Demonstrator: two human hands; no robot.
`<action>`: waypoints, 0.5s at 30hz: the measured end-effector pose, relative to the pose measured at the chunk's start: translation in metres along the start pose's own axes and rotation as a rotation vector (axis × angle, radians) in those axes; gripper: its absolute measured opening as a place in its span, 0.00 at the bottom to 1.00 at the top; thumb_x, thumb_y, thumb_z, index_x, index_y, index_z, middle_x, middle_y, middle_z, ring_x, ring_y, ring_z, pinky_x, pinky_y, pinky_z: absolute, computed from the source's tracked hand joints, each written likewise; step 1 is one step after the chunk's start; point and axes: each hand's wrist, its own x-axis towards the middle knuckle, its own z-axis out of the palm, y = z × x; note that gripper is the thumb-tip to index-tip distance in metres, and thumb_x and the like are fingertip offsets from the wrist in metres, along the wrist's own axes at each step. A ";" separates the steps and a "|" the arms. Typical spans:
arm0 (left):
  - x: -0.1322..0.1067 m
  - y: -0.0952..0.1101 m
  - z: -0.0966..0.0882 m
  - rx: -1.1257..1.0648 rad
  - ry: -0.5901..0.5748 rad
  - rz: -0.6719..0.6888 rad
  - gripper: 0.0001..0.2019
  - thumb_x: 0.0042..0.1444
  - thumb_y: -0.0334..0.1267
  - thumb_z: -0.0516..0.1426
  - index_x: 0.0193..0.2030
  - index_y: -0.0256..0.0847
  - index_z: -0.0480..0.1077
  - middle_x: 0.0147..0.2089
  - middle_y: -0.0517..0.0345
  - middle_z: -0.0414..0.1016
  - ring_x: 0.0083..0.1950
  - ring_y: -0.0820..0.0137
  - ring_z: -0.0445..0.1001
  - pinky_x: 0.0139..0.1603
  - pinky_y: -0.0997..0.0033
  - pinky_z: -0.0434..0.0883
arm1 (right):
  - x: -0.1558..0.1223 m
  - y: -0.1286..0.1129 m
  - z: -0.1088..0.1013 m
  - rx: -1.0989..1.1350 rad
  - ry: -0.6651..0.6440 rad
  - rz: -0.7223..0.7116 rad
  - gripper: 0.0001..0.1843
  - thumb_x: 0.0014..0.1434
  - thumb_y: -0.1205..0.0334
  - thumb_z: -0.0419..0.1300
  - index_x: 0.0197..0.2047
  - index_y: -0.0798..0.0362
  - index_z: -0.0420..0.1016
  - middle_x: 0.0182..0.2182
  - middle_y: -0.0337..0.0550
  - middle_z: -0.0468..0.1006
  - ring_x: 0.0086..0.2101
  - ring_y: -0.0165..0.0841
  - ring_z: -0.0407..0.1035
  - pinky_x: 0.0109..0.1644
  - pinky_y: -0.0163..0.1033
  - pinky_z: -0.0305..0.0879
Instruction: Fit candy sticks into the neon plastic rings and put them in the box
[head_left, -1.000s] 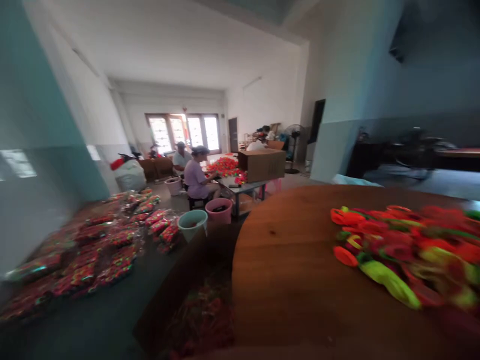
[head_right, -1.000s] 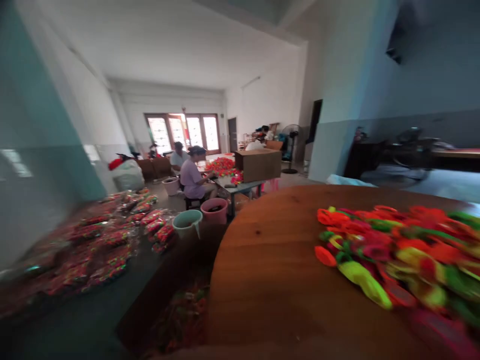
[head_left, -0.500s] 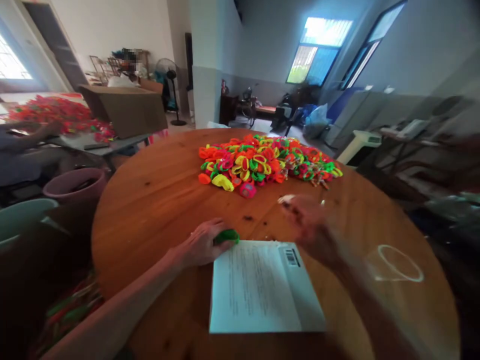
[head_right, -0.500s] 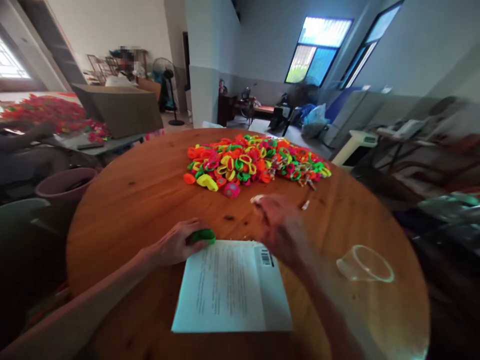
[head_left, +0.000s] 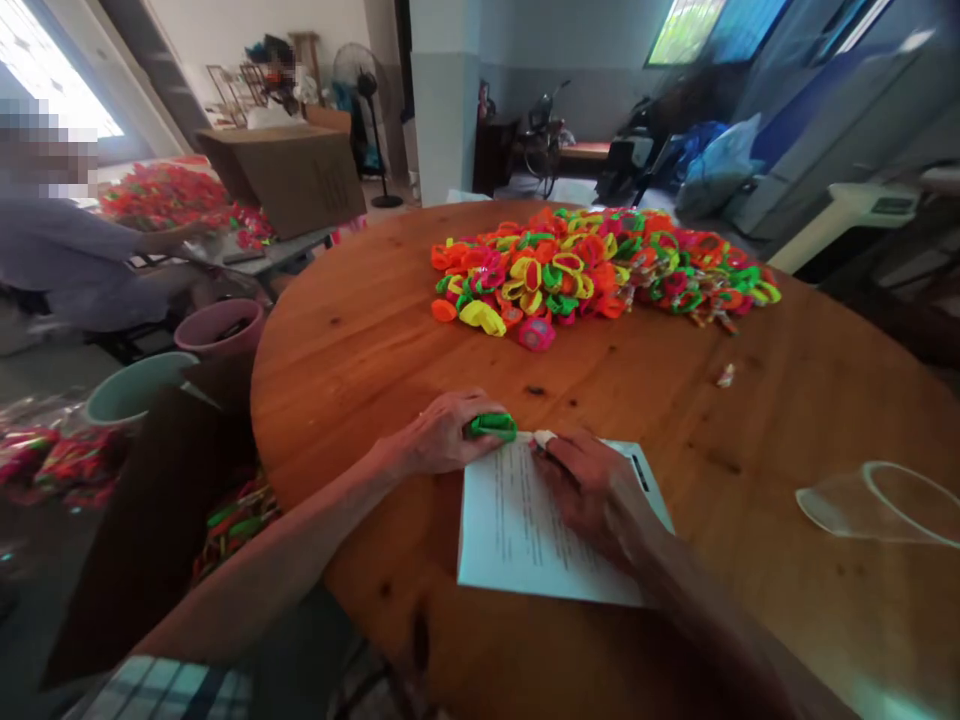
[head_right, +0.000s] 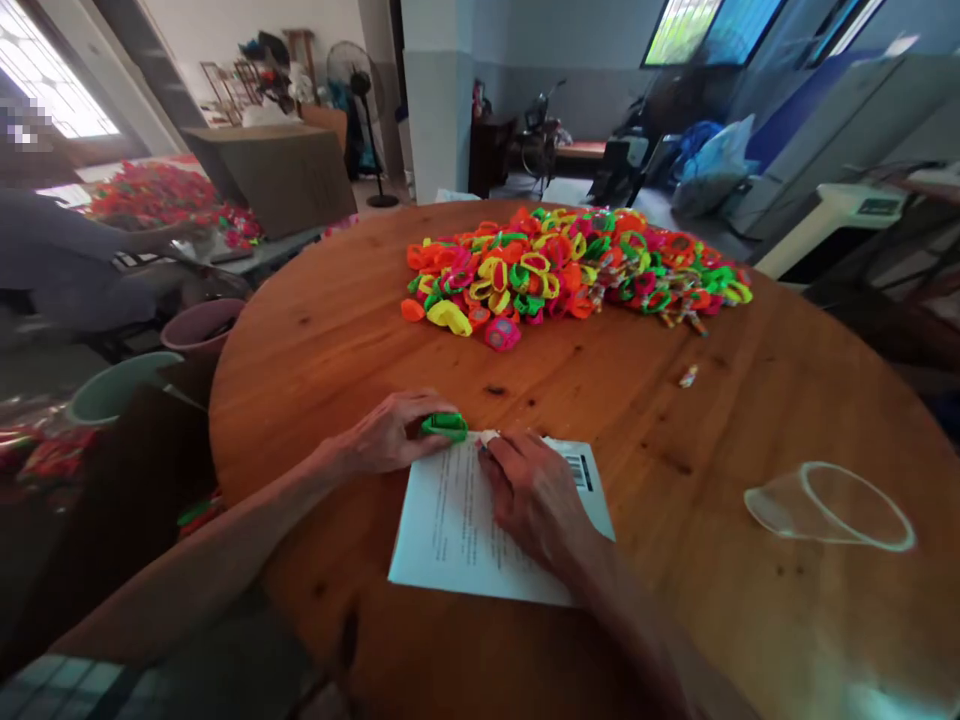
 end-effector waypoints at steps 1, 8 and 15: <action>0.000 0.000 0.000 0.003 0.002 0.007 0.10 0.61 0.38 0.57 0.47 0.38 0.73 0.42 0.53 0.74 0.43 0.69 0.72 0.44 0.71 0.67 | 0.001 -0.001 0.000 0.001 -0.003 0.000 0.11 0.69 0.62 0.49 0.43 0.54 0.72 0.39 0.50 0.75 0.39 0.38 0.69 0.44 0.44 0.66; -0.001 0.004 0.000 0.050 0.010 0.013 0.09 0.61 0.36 0.56 0.45 0.37 0.73 0.41 0.52 0.74 0.43 0.68 0.71 0.44 0.70 0.68 | 0.006 -0.003 0.008 0.013 0.066 0.026 0.09 0.68 0.61 0.52 0.42 0.53 0.72 0.39 0.50 0.76 0.40 0.38 0.70 0.44 0.45 0.67; -0.002 0.001 0.002 0.043 0.021 0.006 0.09 0.61 0.36 0.56 0.45 0.36 0.73 0.41 0.51 0.73 0.41 0.68 0.71 0.43 0.71 0.68 | 0.005 -0.004 0.010 -0.042 0.091 -0.052 0.07 0.67 0.63 0.54 0.44 0.54 0.72 0.40 0.50 0.75 0.40 0.38 0.70 0.44 0.44 0.68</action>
